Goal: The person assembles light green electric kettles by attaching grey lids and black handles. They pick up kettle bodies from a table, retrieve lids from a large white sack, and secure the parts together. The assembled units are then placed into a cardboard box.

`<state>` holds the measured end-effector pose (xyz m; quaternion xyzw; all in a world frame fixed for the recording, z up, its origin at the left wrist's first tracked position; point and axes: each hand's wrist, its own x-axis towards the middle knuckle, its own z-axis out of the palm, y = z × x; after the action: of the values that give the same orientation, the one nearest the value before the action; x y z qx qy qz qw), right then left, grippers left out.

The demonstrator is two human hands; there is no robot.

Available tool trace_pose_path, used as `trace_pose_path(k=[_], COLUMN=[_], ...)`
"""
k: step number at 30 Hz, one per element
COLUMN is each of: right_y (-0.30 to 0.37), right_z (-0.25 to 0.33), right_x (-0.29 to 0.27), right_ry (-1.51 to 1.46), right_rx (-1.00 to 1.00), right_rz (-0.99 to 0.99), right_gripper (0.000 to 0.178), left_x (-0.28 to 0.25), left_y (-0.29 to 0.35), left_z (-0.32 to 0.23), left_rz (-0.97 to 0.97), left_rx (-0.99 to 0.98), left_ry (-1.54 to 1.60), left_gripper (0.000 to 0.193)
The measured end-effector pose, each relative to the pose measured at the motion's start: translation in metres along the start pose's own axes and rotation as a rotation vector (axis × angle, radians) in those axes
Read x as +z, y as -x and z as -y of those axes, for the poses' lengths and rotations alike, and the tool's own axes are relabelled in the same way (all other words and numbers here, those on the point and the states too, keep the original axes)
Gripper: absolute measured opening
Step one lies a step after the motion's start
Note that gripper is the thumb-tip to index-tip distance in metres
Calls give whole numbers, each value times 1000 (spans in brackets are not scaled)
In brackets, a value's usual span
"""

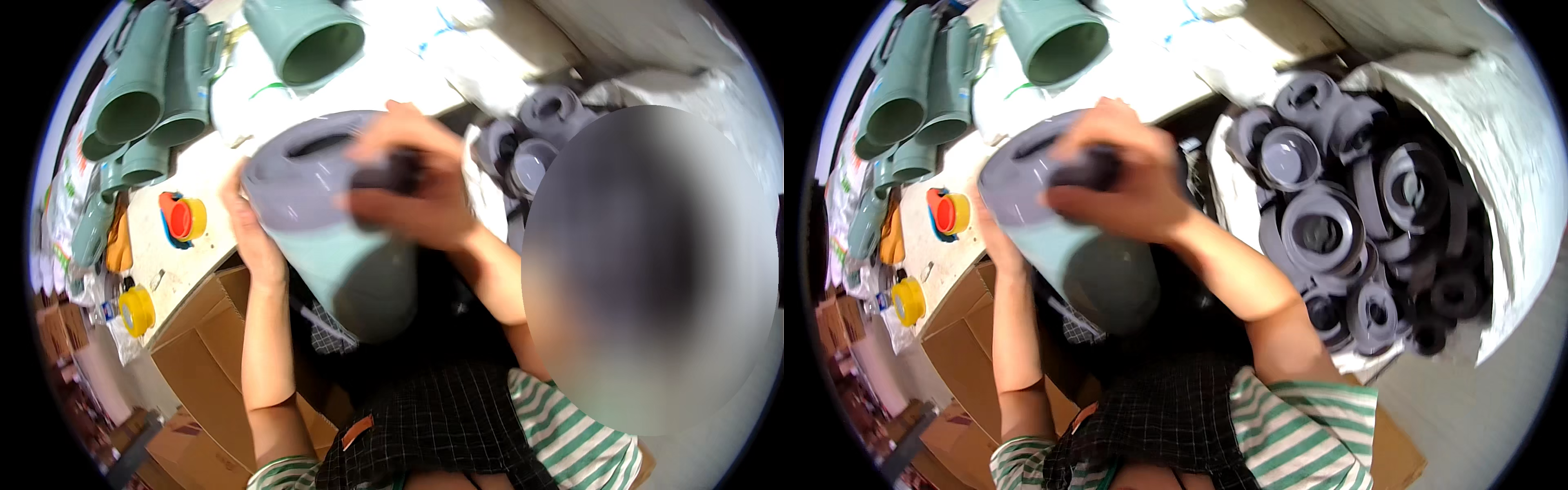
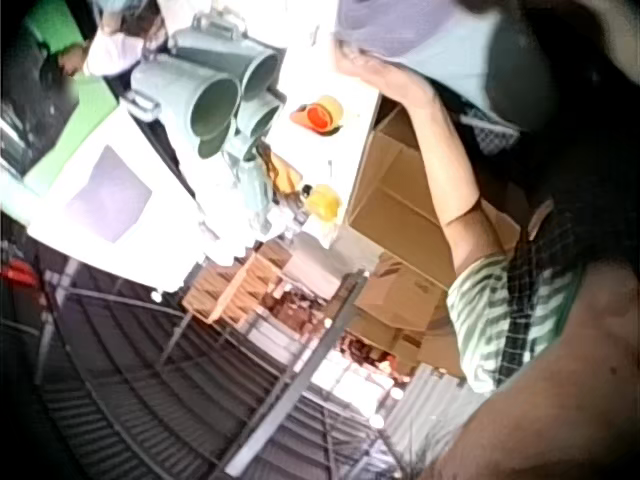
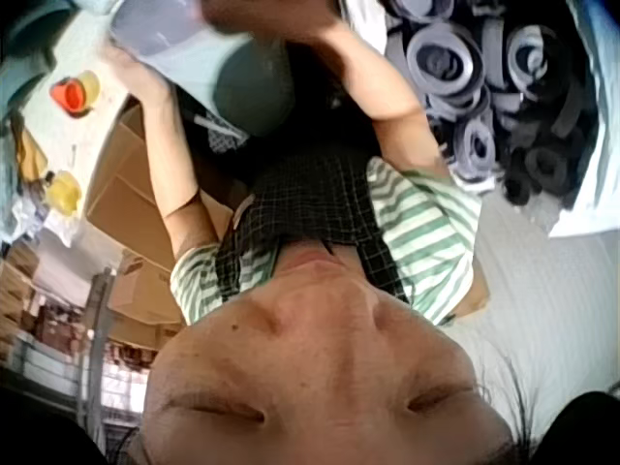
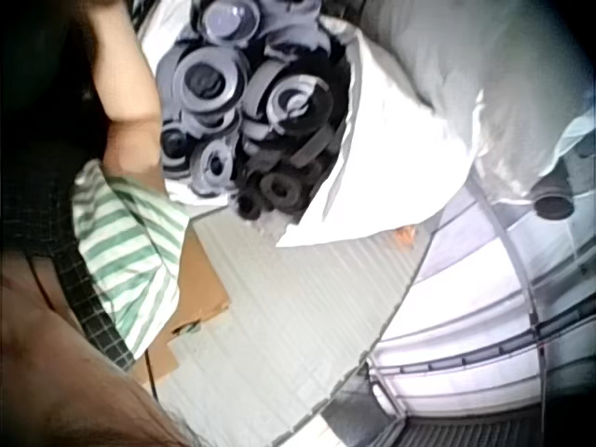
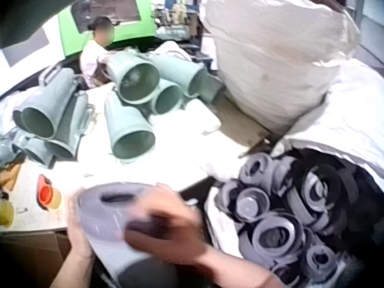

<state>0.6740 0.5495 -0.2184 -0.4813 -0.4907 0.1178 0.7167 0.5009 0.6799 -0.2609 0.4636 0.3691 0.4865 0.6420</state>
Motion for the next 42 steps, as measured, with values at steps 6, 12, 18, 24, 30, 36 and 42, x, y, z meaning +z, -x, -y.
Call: trace_pose_path(k=[6, 12, 18, 24, 30, 36, 42], right_y=[52, 45, 39, 16, 19, 19, -4], right_z=[-38, -54, -64, -79, -122, -121, 13], right_x=[-119, -124, -133, -115, -58, -93, -78], right_ry=[-1229, -1304, -1279, -1381, -257, -603, 145], right_rx=[8, -63, -20, 527, 662, 793, 370], right_rz=[45, 177, 130, -219, -109, -387, -373], right_gripper=[26, 30, 27, 28, 33, 27, 24], left_x=[-45, 130, 136, 139, 111, 73, 49], left_y=[49, -38, -137, -144, -47, -22, 3], left_z=[27, 16, 152, 119, 55, 21, -72], left_rz=[382, 684, 513, 378, 534, 859, 968], left_rx=[-439, 538, 369, -37, -209, 55, -6], left_ry=[-385, -528, -1068, -523, 10, -2, -298], left_gripper=[20, 9, 13, 28, 30, 15, 13])
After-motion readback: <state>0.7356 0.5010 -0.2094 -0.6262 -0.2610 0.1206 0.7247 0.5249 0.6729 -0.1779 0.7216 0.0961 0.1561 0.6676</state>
